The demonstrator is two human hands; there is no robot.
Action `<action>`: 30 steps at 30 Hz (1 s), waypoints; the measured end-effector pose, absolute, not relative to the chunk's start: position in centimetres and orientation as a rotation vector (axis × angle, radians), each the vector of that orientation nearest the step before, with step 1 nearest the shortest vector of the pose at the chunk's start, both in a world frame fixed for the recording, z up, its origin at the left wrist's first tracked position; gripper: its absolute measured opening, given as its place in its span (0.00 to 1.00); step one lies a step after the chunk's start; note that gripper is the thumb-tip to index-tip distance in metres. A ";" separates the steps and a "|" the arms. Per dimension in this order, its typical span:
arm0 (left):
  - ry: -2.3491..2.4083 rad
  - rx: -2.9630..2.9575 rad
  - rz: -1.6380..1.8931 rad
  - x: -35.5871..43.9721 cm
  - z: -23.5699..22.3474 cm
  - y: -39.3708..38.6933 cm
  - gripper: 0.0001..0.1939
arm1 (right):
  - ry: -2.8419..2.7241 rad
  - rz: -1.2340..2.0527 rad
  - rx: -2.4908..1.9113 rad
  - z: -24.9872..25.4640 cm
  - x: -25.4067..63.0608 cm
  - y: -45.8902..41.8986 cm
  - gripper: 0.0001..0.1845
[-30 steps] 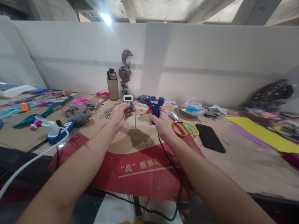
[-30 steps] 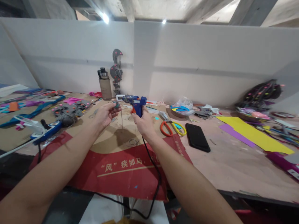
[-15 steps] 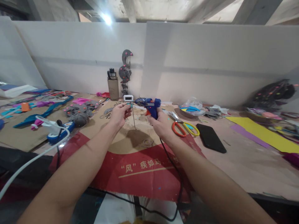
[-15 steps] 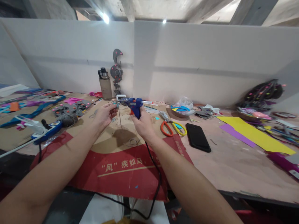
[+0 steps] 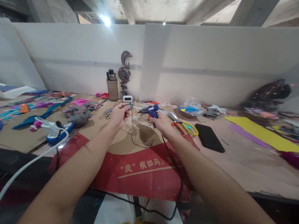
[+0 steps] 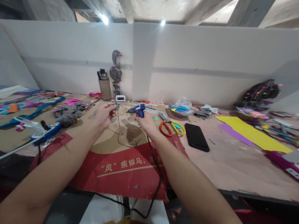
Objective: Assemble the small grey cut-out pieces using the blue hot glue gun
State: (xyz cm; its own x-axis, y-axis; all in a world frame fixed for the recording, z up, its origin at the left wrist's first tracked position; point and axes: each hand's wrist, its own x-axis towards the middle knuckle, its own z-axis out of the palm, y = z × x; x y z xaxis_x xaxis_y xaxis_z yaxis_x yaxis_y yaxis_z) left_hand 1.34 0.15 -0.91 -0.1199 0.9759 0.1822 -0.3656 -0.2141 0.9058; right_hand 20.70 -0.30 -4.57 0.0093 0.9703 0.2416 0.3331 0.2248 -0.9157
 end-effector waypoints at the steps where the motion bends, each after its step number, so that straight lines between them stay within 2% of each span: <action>1: 0.874 1.042 1.571 1.3 -1.0 0.2 0.12 | -1.551 0.833 -1.346 -4.8 20.8 -0.2 0.05; 3: 0.898 1.097 1.568 1.4 -1.2 0.3 0.12 | -1.650 0.772 -1.478 -5.2 21.1 0.0 0.07; 6: 0.936 1.160 1.583 1.5 -1.5 0.4 0.11 | -1.771 0.412 -1.553 -5.4 21.5 -0.3 0.12; 8: 0.948 1.215 1.588 1.6 -1.5 0.4 0.10 | -1.755 0.164 -1.536 -4.9 21.6 -0.8 0.12; 10: 0.970 1.281 1.590 1.9 -1.6 0.2 0.09 | -1.714 0.074 -1.465 -4.0 21.3 -1.5 0.11; 15: 1.078 1.500 1.561 2.9 -1.4 -1.0 0.06 | -1.595 0.568 -1.080 -2.1 18.6 -3.5 0.12; 20: 1.172 1.721 1.634 3.9 -0.9 -2.4 0.06 | -1.380 0.996 -0.924 -2.8 16.3 -4.0 0.19; 24: 1.159 1.752 1.613 4.4 -0.8 -3.0 0.09 | -1.275 1.109 -0.881 -3.0 16.1 -3.8 0.19; 30: 1.165 1.830 1.563 4.6 -1.2 -3.0 0.03 | -1.254 1.088 -0.869 -2.4 17.0 -3.8 0.11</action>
State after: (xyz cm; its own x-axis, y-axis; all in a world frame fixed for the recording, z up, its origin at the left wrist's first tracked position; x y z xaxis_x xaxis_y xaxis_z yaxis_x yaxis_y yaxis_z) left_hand 4.63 -3.01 -1.20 -0.0058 0.8282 0.5604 0.3005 -0.5331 0.7909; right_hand 16.95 -3.79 -2.39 -0.0194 0.9572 0.2887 -0.1512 0.2827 -0.9472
